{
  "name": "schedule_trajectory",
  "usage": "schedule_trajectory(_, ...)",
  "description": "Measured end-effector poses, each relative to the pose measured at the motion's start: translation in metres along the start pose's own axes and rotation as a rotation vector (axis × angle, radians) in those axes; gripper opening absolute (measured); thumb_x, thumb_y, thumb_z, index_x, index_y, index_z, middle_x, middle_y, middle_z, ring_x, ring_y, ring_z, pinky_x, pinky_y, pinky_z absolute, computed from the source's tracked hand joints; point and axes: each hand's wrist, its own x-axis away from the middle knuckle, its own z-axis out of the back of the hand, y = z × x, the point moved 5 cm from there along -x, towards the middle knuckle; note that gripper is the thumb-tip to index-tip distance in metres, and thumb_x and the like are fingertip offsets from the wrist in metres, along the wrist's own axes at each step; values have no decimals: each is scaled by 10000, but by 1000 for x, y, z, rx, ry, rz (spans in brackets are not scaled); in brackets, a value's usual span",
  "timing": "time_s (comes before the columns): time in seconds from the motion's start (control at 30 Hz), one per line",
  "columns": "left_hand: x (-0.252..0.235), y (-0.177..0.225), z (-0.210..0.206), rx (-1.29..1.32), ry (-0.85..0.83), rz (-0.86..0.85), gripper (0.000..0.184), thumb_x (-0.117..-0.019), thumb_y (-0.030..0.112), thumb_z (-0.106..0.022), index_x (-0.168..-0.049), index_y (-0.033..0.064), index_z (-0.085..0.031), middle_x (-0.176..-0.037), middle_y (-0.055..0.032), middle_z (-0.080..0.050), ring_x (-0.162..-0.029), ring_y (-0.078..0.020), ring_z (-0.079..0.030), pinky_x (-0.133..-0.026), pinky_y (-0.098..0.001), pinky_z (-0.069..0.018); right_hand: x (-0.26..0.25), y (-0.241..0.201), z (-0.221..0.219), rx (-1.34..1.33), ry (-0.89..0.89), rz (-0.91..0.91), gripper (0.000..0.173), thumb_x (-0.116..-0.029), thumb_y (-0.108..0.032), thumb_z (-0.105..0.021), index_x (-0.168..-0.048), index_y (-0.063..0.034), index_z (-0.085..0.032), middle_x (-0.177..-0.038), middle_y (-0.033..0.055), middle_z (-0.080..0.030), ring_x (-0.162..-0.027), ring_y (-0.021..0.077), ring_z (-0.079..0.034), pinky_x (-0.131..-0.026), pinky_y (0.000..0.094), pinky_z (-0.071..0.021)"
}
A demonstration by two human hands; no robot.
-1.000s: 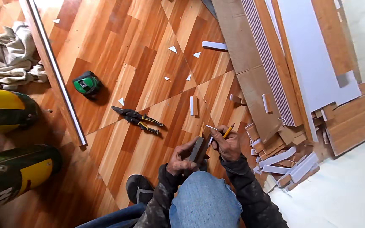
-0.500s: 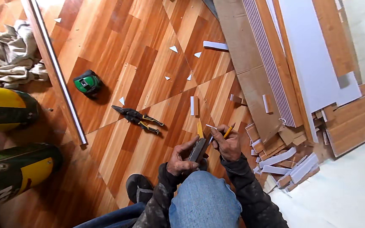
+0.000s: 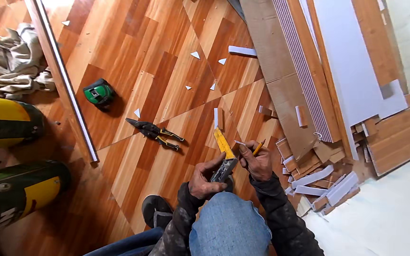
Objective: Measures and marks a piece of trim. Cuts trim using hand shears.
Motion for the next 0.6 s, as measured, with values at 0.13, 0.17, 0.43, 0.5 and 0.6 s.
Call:
schedule_trajectory(0.13, -3, 6, 0, -272, 68, 71, 807, -762, -26, -778, -1463, -169, -406, -1309, -179, -673, -1093, -158, -710, -963, -319, -597, -1, 10, 10, 141, 25, -51, 157, -980, -115, -658, -1061, 7, -715, -765, -17, -697, -512, -6, -533, -462, 163, -465)
schedule_trajectory(0.17, -3, 3, 3, -388, 86, 81, 796, -755, 2, -793, -1450, -158, -441, -1317, -185, -669, -1117, -153, -702, -988, -309, -584, -1, 16, 15, 199, 27, -69, 236, -990, -141, -650, -1146, 30, -697, -815, 2, -703, -525, -1, -529, -468, 169, -461)
schedule_trajectory(0.43, 14, -38, 28, -1089, 122, 263, 752, -735, 176, -800, -1438, 16, -583, -1395, -244, -614, -1248, -391, -623, -1056, -512, -494, 15, 28, 33, 851, -289, -207, 408, -1037, -130, -454, -1372, 33, -620, -1109, 209, -635, -885, 217, -632, -803, 342, -551)
schedule_trajectory(0.5, 14, -44, 30, -1171, 94, 324, 748, -756, 196, -783, -1461, 56, -573, -1423, -229, -599, -1247, -408, -612, -1038, -530, -490, 18, 27, 29, 987, -385, -160, 386, -1014, -137, -523, -1353, -20, -666, -1027, 196, -675, -868, 265, -656, -811, 389, -562)
schedule_trajectory(0.6, 16, -53, 33, -1250, 58, 387, 751, -779, 214, -770, -1487, 90, -553, -1446, -209, -586, -1257, -407, -598, -1035, -531, -483, 23, 30, 23, 1077, -442, -99, 306, -989, -149, -586, -1210, -5, -742, -1026, 191, -749, -914, 328, -734, -845, 474, -594)
